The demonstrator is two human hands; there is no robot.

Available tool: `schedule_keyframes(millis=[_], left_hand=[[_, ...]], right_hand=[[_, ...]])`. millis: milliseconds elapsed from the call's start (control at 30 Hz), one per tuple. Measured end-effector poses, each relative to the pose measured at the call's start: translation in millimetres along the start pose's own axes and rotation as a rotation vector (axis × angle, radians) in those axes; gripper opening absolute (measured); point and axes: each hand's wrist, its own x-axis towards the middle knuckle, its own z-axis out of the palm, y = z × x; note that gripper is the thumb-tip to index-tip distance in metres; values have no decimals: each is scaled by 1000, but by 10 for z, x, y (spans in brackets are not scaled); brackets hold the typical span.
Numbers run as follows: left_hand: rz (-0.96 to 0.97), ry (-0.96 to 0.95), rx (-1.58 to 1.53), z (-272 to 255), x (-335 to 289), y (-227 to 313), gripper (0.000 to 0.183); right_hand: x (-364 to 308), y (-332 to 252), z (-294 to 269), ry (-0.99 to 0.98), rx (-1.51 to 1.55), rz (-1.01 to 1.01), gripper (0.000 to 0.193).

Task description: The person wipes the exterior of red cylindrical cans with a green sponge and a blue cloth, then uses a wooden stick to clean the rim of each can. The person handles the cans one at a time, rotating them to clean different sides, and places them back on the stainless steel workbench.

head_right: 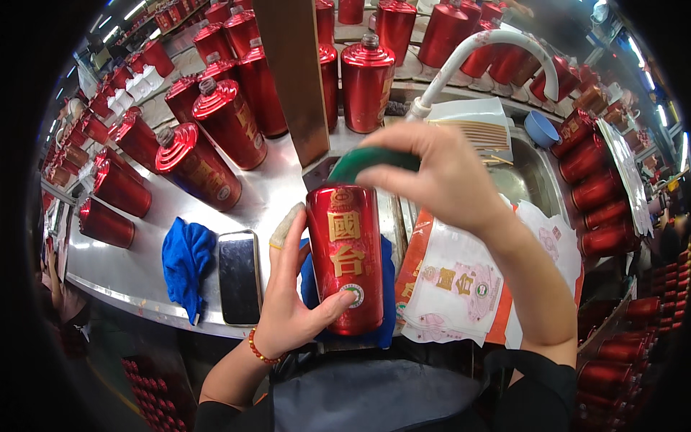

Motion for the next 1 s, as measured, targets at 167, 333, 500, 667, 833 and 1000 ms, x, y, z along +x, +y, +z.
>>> schedule_keyframes(millis=[167, 333, 500, 667, 833, 1000], left_hand=[[34, 9, 90, -64, -29, 50, 107], [63, 7, 96, -45, -52, 9, 104], [32, 23, 41, -19, -163, -167, 103], [-42, -2, -110, 46, -251, -222, 102], [-58, -8, -103, 52, -269, -236, 97], [-116, 92, -156, 90, -308, -310, 56]], right_hand=[[-80, 234, -10, 198, -17, 99, 24], [-242, 338, 118, 126, 212, 99, 22], [-532, 299, 210, 205, 379, 199, 22], [-795, 638, 374, 284, 652, 442, 24], [-1004, 588, 626, 299, 798, 432, 21], [-1098, 540, 636, 265, 694, 411, 21]])
